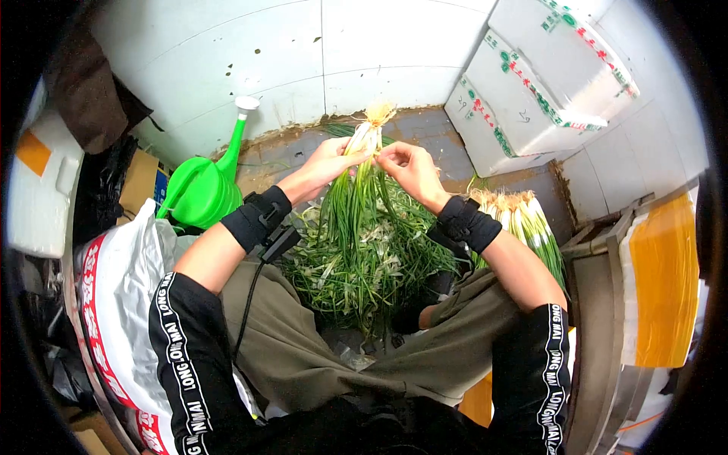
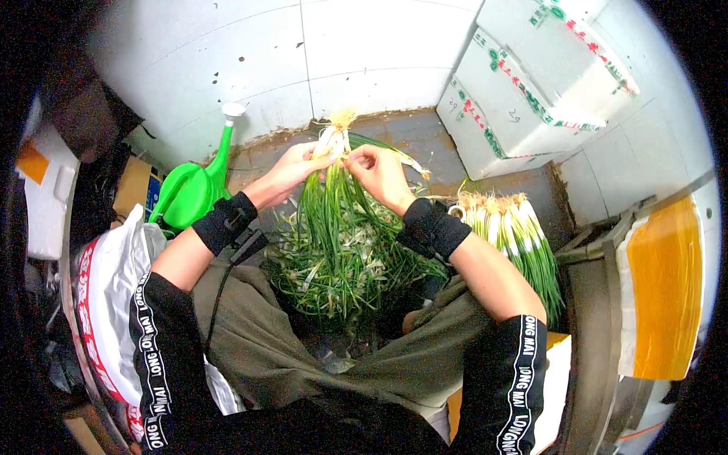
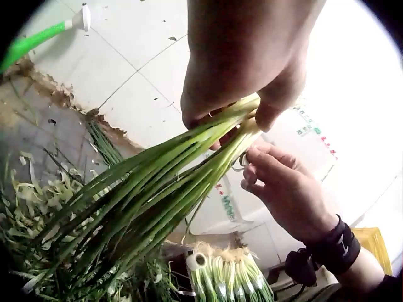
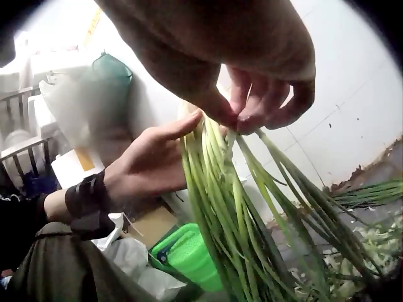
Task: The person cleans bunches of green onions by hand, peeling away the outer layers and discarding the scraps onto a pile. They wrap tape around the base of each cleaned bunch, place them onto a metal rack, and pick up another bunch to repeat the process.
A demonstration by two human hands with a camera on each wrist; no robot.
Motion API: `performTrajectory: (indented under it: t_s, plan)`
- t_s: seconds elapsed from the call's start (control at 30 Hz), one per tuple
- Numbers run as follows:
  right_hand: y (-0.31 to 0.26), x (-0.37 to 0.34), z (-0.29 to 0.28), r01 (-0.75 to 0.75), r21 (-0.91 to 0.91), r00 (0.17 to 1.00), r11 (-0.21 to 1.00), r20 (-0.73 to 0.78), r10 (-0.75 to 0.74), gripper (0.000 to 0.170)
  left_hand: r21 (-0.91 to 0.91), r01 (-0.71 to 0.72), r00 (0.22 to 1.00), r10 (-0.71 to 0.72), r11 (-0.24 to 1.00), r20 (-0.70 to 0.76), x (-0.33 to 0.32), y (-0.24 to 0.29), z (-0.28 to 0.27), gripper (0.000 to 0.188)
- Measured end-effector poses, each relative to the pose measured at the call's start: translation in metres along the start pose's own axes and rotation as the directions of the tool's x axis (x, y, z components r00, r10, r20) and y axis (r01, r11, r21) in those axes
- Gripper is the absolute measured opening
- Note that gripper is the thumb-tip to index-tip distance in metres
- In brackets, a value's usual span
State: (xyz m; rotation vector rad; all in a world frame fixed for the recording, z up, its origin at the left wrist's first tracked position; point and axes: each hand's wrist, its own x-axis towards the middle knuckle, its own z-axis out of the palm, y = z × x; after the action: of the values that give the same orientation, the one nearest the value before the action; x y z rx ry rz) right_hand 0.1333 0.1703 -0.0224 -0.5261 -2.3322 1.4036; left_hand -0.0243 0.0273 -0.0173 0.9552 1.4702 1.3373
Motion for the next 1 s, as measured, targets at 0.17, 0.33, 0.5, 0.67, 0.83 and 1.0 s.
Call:
performTrajectory:
  t_s: [0.17,0.33,0.5,0.67,0.83,1.0]
  plan:
    - [-0.019,0.015,-0.022,-0.108,0.294,0.994,0.95,0.064,0.094,0.017,0.061,0.022,0.999,-0.024,0.998,0.023,0.001,-0.006,-0.003,0.037]
    - [-0.03,0.021,-0.04,-0.113,0.46,0.992,0.881,0.108,0.071,0.017,0.039,-0.007,0.999,0.008,0.999,-0.039,0.004,-0.006,0.007,0.035]
    - [-0.027,0.006,-0.028,0.291,-0.245,0.942,0.925,-0.096,-0.322,0.034,0.006,0.071,0.996,-0.071,0.997,-0.054,0.006,-0.005,0.007,0.04]
    - [-0.03,0.0,-0.017,0.373,-0.571,0.9,0.731,0.032,-0.434,0.044,0.081,0.009,0.999,-0.005,0.997,-0.049,0.011,-0.011,0.01,0.041]
    - [-0.034,0.006,-0.024,0.374,-0.762,0.913,0.529,0.201,-0.356,0.028,0.106,0.02,0.999,-0.016,0.994,-0.033,0.008,-0.007,0.014,0.037]
    - [-0.026,0.016,-0.034,0.534,-0.818,0.735,0.212,0.326,-0.594,0.019,0.149,0.05,0.999,-0.052,0.988,0.008,0.006,-0.004,0.013,0.033]
